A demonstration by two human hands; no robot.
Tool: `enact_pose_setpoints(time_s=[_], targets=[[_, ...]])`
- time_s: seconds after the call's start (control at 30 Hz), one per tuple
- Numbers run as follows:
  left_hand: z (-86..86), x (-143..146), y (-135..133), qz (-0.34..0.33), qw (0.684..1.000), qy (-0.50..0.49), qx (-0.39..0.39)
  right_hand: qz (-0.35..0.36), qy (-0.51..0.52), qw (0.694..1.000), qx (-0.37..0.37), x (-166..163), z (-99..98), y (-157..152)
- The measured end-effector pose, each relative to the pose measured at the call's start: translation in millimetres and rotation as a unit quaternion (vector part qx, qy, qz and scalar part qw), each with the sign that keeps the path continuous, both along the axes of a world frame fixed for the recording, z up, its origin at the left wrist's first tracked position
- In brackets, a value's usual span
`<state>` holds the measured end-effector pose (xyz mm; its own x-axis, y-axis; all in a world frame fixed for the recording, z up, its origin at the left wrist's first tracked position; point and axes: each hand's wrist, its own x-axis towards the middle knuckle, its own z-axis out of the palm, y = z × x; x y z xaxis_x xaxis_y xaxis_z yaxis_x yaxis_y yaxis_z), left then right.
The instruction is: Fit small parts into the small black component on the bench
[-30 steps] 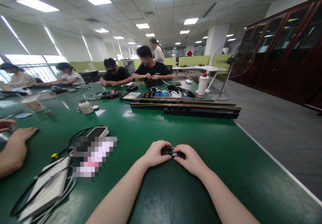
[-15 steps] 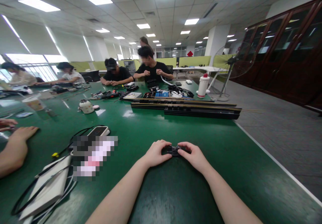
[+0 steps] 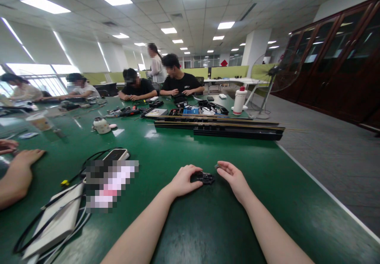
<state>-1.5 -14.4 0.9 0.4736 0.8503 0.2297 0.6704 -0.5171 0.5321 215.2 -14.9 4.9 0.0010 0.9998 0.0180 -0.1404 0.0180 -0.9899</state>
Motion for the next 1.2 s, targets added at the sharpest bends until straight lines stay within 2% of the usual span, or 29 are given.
enact_pose_setpoints(time_s=[0.4, 0.77, 1.2], targets=[[-1.3, 0, 1, 0.003, 1.000, -0.006, -0.007, -0.033, 0.117, 0.992, -0.036, 5, -0.7, 2], [0.7, 1, 0, 0.008, 1.000, -0.007, -0.011, -0.047, 0.183, 0.980, -0.055, 13, -6.7, 7], [-1.2, 0, 1, 0.005, 1.000, -0.005, -0.009, -0.036, 0.183, 0.981, -0.052, 15, -10.0, 9]])
